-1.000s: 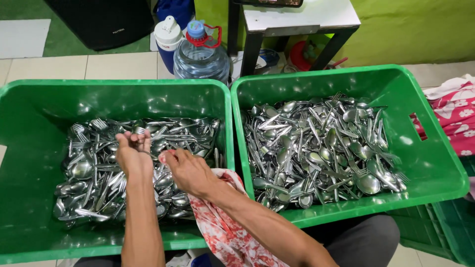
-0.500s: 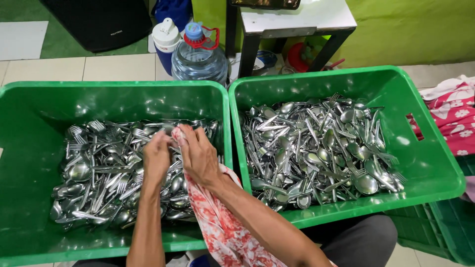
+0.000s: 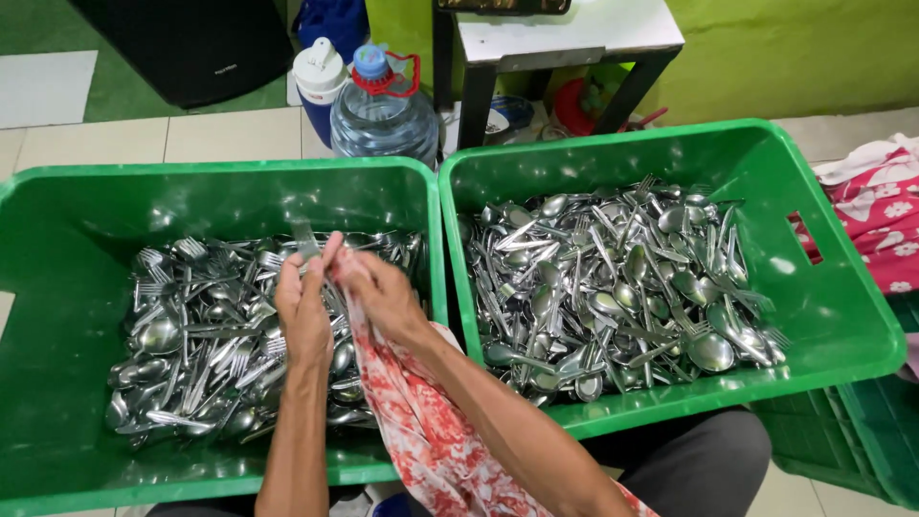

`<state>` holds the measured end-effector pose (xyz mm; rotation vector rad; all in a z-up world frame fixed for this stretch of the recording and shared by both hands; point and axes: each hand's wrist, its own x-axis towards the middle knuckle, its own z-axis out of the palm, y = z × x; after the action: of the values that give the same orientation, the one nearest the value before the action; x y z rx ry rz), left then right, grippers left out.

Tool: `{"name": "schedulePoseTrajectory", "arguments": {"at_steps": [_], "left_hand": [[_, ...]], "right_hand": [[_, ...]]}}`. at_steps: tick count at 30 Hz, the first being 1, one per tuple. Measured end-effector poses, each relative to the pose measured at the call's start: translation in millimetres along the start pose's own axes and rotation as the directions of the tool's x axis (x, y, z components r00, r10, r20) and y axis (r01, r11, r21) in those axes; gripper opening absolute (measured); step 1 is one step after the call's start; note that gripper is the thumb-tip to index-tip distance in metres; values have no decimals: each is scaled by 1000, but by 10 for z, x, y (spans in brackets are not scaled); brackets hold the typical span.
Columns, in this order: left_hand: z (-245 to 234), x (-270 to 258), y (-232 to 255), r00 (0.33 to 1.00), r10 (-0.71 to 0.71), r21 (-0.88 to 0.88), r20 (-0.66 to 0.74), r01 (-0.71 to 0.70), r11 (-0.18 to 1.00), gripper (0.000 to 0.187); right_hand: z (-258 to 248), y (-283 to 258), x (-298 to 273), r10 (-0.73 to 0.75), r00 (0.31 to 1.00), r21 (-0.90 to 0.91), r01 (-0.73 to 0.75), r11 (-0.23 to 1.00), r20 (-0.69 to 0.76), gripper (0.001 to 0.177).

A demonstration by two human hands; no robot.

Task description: Wipe individual pieces of cutlery from one bin using a cloth and place them back after cleaning.

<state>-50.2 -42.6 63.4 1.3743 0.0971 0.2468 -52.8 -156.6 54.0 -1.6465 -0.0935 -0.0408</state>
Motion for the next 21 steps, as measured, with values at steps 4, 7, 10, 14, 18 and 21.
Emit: {"name": "schedulePoseTrajectory", "arguments": {"at_steps": [4,7,10,14,18,21], "left_hand": [[131,7,491,995,60,-30,-79,-63,998,15],[-394,442,38,981,136,72,-141,-127,989,10],[-443,670,167,972,208,41,-111,-204,978,19],[765,276,707,969,245,-104,-1,-244,964,26],[1289,-261,877,850,215,16,480,-253,967,56],[1123,-667,928,782,116,126,612,-241,962,58]], "right_hand": [[68,177,-45,56,894,36,-80,996,445,9],[-43,-137,-82,185,656,-45,-225,973,731,28],[20,45,-164,317,492,-342,-42,939,811,31],[30,254,-222,238,597,-442,221,869,766,30],[-30,61,-220,296,622,-498,176,849,725,39],[-49,-46,-177,341,637,-533,132,835,691,47]]}}
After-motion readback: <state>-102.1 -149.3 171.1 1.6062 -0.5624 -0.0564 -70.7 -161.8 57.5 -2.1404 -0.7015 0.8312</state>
